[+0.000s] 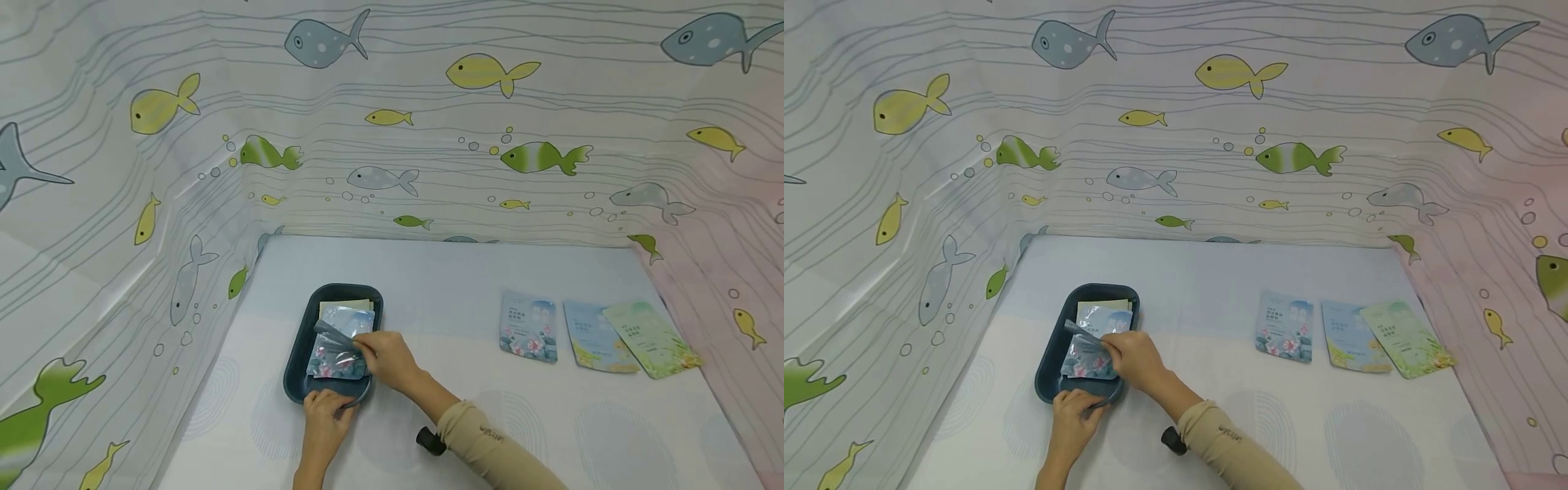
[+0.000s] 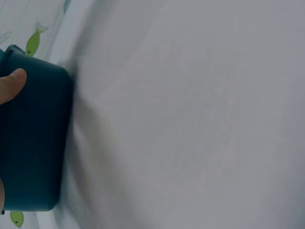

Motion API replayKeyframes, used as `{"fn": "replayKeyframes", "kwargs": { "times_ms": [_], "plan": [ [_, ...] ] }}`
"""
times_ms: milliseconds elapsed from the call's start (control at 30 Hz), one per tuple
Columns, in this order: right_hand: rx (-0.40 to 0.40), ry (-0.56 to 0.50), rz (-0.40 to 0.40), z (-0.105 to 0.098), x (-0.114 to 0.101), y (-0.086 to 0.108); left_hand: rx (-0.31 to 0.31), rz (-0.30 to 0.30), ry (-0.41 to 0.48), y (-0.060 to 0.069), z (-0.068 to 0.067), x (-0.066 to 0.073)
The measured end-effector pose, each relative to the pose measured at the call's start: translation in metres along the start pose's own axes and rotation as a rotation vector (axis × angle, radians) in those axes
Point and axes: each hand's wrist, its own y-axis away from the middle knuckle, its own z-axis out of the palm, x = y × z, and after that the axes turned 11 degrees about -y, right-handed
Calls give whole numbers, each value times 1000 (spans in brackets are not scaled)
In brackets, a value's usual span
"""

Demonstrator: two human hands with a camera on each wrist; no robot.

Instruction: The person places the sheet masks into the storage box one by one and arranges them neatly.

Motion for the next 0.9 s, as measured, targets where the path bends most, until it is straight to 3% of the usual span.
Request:
{"fn": "replayKeyframes", "kwargs": {
  "times_ms": [200,467,900],
  "plan": [
    [-121,115,-8,13,-1,10,-21,-12,-2,-1,0,0],
    [-304,273,86,29,7,20,-7,-5,9,0,0,0],
    [-443,422,143,51,18,9,13,11,12,-1,0,-1]
  ]
}}
